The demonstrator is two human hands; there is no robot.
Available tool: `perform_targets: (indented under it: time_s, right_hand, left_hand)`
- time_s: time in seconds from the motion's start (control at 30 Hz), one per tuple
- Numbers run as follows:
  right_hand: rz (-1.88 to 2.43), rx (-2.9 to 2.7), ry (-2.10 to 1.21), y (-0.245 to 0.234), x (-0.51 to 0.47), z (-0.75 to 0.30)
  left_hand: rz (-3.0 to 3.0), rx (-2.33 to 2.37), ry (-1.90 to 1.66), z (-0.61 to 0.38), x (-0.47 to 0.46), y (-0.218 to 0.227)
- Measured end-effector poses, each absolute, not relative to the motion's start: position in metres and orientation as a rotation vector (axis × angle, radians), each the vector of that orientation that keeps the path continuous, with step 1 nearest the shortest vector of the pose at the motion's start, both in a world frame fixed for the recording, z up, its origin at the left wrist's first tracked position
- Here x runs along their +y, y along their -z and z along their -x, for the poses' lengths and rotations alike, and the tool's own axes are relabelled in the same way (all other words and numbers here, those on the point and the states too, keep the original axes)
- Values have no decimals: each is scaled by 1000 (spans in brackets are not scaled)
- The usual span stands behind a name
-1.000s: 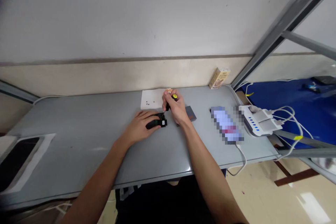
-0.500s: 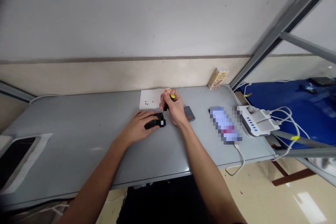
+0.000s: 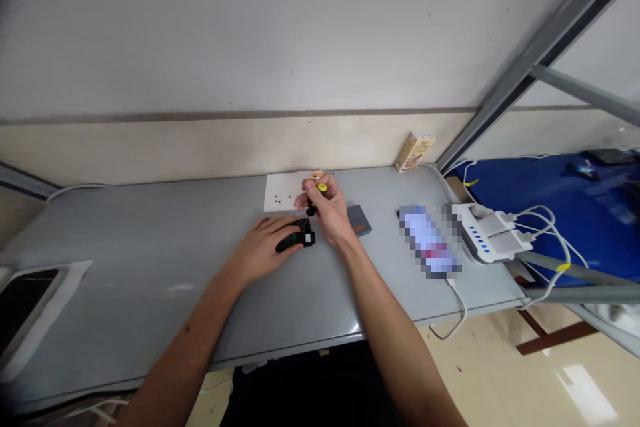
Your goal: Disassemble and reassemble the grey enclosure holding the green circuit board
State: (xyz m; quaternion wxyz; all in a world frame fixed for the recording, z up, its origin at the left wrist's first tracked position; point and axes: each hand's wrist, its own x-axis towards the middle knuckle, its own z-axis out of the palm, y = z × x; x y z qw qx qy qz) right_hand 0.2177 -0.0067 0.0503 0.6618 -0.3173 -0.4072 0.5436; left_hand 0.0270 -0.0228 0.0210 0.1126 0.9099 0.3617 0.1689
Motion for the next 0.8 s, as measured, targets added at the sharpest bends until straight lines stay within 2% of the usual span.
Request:
perform_targets:
  time_s: [0.43,0.8]
  right_hand:
    - [668,-944,-1233,-53,-6,-219]
    - [814,-927,-1159,-53,-7,-219]
  left_hand:
    - [-2685,1086,-473,-28,-24,-22]
    - [-2646,1074,-464,-26,-23,-22]
